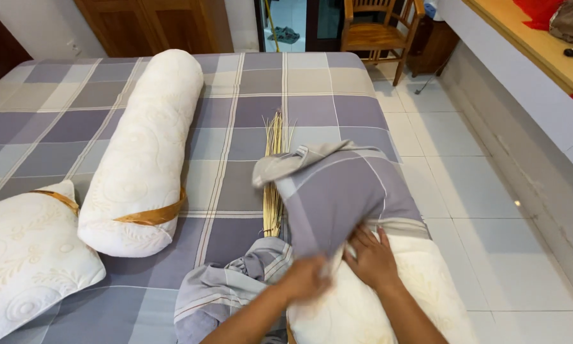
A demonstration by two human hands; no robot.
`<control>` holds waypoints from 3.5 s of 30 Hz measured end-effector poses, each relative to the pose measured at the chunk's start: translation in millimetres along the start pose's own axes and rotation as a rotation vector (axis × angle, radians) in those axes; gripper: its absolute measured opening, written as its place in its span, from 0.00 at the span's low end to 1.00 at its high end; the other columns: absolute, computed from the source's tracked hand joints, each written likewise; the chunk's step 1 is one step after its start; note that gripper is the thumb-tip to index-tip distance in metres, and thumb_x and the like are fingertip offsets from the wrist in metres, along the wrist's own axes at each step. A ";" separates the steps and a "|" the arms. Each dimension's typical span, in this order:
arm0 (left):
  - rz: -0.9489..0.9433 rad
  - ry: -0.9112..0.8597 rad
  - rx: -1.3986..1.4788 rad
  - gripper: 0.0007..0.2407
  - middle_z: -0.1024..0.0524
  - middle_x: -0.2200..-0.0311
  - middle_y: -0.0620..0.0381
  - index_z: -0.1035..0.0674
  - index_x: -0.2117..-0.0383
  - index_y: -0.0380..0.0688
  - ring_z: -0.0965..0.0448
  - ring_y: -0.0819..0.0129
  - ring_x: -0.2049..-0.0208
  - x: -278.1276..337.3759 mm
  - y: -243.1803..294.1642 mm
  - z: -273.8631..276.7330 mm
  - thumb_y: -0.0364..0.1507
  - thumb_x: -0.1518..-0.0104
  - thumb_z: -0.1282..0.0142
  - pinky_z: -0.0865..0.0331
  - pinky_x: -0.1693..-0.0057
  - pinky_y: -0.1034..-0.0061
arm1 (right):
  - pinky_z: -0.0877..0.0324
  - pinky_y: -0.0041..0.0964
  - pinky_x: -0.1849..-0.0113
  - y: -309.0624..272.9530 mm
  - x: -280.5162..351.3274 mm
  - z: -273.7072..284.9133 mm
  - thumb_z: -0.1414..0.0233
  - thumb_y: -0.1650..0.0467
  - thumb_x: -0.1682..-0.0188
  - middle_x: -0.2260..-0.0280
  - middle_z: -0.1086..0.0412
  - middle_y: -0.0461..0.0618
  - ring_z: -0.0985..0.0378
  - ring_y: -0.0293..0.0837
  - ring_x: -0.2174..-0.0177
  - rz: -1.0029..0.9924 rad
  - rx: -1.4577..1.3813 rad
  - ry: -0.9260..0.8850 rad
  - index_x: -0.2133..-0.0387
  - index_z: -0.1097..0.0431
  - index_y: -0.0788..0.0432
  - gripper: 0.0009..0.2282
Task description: The person puts a gray and white striped pillowcase onto a rectangular pillow and a cylindrical bolster pillow. They insert the pillows into the cases, pull the fabric over the ends, and smooth the covers on the bed.
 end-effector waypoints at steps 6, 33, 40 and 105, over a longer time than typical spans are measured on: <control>-0.104 -0.151 -0.023 0.12 0.24 0.77 0.50 0.23 0.70 0.43 0.23 0.58 0.75 54.6 -10.3 -7.8 0.38 0.42 0.38 0.31 0.66 0.64 | 0.44 0.54 0.42 29.7 38.6 11.2 0.47 0.69 0.55 0.51 0.35 0.55 0.32 0.56 0.50 -0.241 -0.238 0.396 0.48 0.35 0.64 0.20; 0.238 -0.286 0.758 0.13 0.21 0.68 0.59 0.22 0.51 0.47 0.21 0.71 0.69 234.4 -6.8 40.7 0.39 0.36 0.45 0.26 0.62 0.73 | 0.73 0.60 0.33 -122.2 20.6 75.4 0.47 0.80 0.61 0.27 0.61 0.31 0.66 0.39 0.27 0.003 -0.264 -0.953 0.33 0.48 0.29 0.42; 0.177 0.459 0.188 0.30 0.26 0.60 0.35 0.41 0.32 0.49 0.25 0.51 0.63 250.4 -145.9 190.4 0.40 0.37 0.41 0.28 0.57 0.58 | 0.74 0.61 0.35 -152.6 -36.8 84.5 0.40 0.46 0.58 0.28 0.69 0.48 0.73 0.48 0.29 0.205 -0.123 -1.157 0.30 0.54 0.37 0.42; 0.634 0.749 0.105 0.05 0.20 0.70 0.49 0.18 0.68 0.39 0.20 0.62 0.67 351.6 -60.2 35.2 0.26 0.45 0.37 0.27 0.58 0.69 | 0.33 0.52 0.60 -373.9 -104.1 28.7 0.42 0.59 0.62 0.64 0.26 0.48 0.24 0.53 0.59 0.910 -0.505 -0.295 0.65 0.23 0.51 0.14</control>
Point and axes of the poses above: each hand's wrist, its own x-axis away from the middle knuckle, its own z-axis out of the back of the hand, y = z × x, the point moved 3 cm from there along -x, towards the middle knuckle
